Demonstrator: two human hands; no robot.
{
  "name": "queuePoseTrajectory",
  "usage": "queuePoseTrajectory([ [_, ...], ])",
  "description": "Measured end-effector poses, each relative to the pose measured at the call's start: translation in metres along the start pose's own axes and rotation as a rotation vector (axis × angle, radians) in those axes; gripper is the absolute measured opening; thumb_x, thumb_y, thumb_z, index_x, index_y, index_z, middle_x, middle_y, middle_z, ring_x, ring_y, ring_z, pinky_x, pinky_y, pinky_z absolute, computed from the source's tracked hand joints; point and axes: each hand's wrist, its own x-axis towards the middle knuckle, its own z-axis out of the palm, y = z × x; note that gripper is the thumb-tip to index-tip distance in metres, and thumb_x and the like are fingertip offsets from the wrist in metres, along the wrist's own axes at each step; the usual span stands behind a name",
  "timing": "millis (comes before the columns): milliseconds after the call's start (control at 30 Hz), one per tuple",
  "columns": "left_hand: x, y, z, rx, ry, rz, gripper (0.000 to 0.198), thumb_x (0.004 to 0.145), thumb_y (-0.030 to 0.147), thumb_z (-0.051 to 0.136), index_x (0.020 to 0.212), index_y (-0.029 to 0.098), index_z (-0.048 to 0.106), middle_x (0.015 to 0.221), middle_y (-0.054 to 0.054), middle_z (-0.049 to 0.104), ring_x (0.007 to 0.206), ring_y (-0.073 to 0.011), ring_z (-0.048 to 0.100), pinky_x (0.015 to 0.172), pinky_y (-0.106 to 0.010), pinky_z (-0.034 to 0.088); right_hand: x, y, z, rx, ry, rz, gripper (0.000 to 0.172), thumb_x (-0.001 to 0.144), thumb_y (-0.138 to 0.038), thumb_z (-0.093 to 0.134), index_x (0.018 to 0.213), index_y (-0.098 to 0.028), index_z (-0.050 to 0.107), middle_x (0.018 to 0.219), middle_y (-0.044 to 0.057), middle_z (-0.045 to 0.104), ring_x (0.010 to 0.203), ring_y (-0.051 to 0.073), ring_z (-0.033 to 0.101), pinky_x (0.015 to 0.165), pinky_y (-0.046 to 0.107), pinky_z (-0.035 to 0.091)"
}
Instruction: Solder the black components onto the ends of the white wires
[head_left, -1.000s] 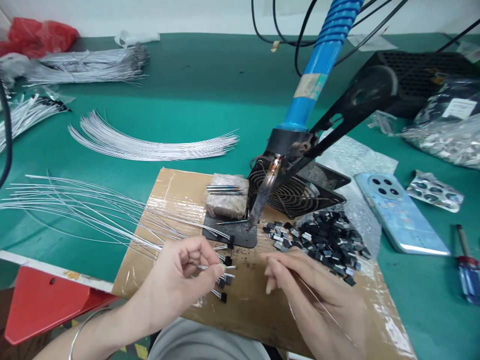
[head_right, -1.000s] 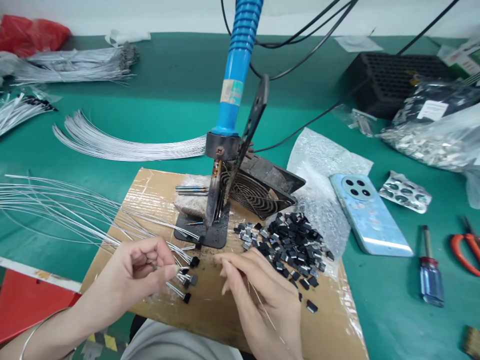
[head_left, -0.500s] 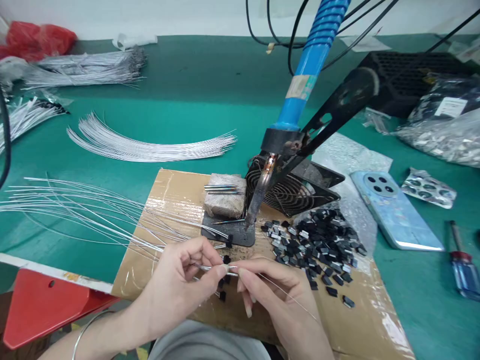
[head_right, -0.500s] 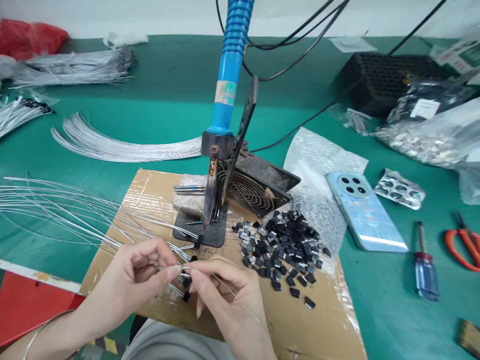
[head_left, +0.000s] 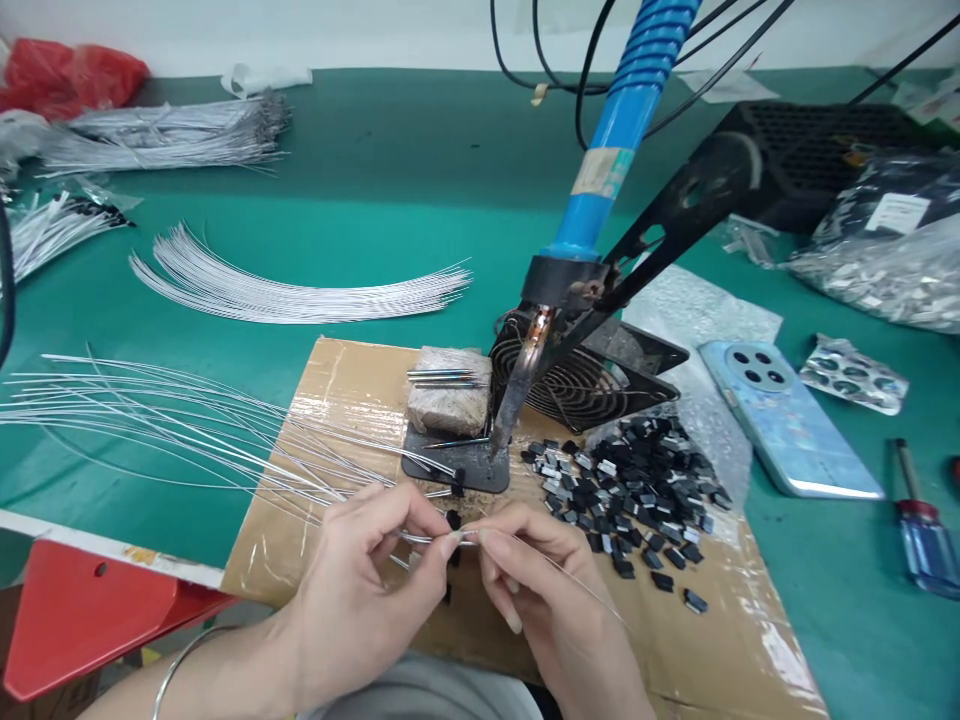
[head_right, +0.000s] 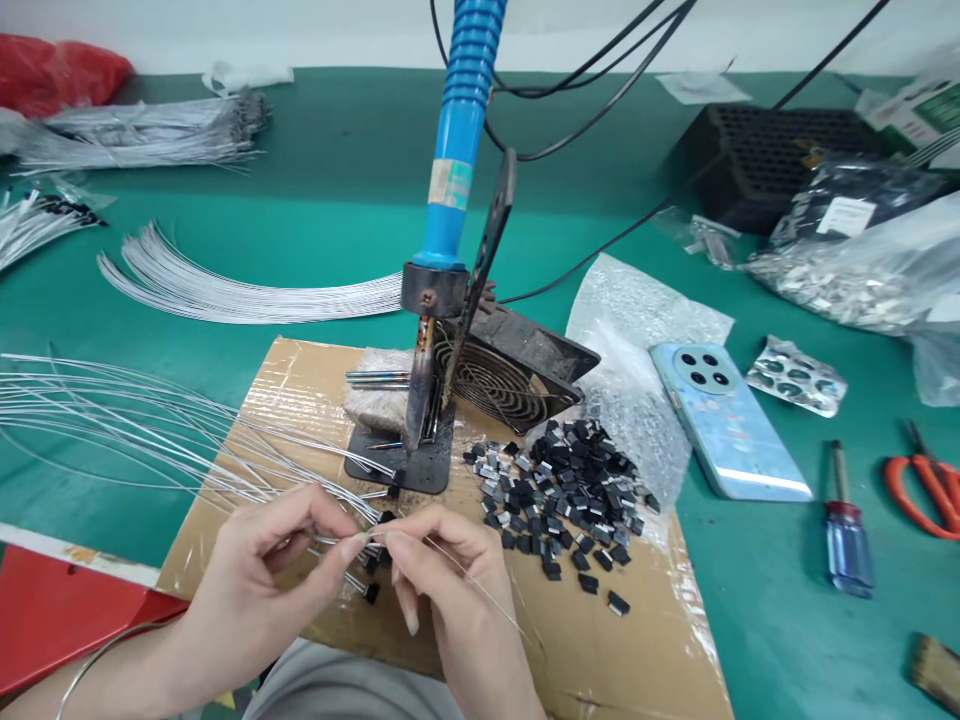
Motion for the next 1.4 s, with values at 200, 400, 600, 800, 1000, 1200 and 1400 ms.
queuePoseTrajectory([
  [200,-0.001,-0.002,0.003,0.088,-0.002,0.086,0.016,0.089,0.014,0.058,0.076,0.019,0.066,0.062,0.003,0.061,0.051,-0.0108,0.04,0.048,-0.025,0.028,0.001,0.008,0.005,0.056,0.073,-0.02,0.027,0.077,-0.038,0.081,0.063,-0.017,0.071,0.05,-0.006,0.049,0.034,0.0,0.033,0.036,0.016,0.019],
  [400,0.0,-0.001,0.001,-0.063,-0.013,-0.037,0.014,0.087,0.018,0.059,0.074,0.018,0.065,0.064,0.0,0.062,0.058,-0.0124,0.049,0.051,-0.024,0.035,-0.001,0.007,-0.001,0.046,0.176,-0.051,0.025,0.075,-0.036,0.08,0.062,-0.016,0.072,0.049,-0.007,0.043,0.029,0.001,0.035,0.032,0.015,0.02],
  [600,0.006,-0.005,-0.013,-0.345,-0.058,-0.248,0.018,0.087,0.029,0.065,0.073,0.018,0.06,0.062,0.004,0.049,0.055,-0.0096,0.04,0.05,-0.021,0.031,0.002,-0.009,-0.013,-0.008,0.311,-0.173,0.016,0.08,-0.034,0.078,0.072,-0.02,0.08,0.061,-0.002,0.055,0.04,0.003,0.043,0.033,0.014,0.032],
  [800,0.011,-0.007,-0.014,-0.496,-0.182,-0.313,0.021,0.089,0.031,0.067,0.075,0.017,0.061,0.061,0.007,0.045,0.054,-0.0081,0.032,0.049,-0.021,0.026,-0.004,-0.006,-0.008,-0.255,0.147,-0.24,0.02,0.089,-0.038,0.071,0.09,-0.024,0.085,0.072,0.003,0.064,0.045,0.009,0.053,0.04,0.022,0.044],
  [1000,0.01,-0.005,-0.017,-0.52,-0.228,-0.328,0.02,0.09,0.031,0.067,0.077,0.017,0.063,0.062,0.007,0.046,0.055,-0.0082,0.033,0.051,-0.02,0.026,-0.009,-0.017,0.006,-0.421,0.08,-0.243,0.014,0.09,-0.033,0.071,0.095,-0.034,0.084,0.075,0.001,0.068,0.053,0.009,0.054,0.048,0.022,0.041],
  [1200,0.01,-0.001,-0.012,-0.489,-0.193,-0.315,0.016,0.088,0.026,0.067,0.077,0.016,0.061,0.065,0.005,0.052,0.058,-0.0089,0.041,0.053,-0.02,0.032,-0.008,-0.022,0.01,-0.411,0.087,-0.168,0.011,0.083,-0.036,0.077,0.083,-0.028,0.085,0.068,0.002,0.065,0.05,0.009,0.05,0.047,0.024,0.038],
  [1400,0.003,-0.001,-0.005,-0.41,-0.099,-0.255,0.013,0.089,0.024,0.064,0.079,0.016,0.063,0.071,0.0,0.061,0.066,-0.0119,0.052,0.06,-0.023,0.041,-0.004,-0.008,0.004,-0.145,0.045,0.044,0.022,0.079,-0.045,0.082,0.08,-0.022,0.083,0.054,-0.002,0.058,0.038,0.005,0.042,0.041,0.02,0.029],
])
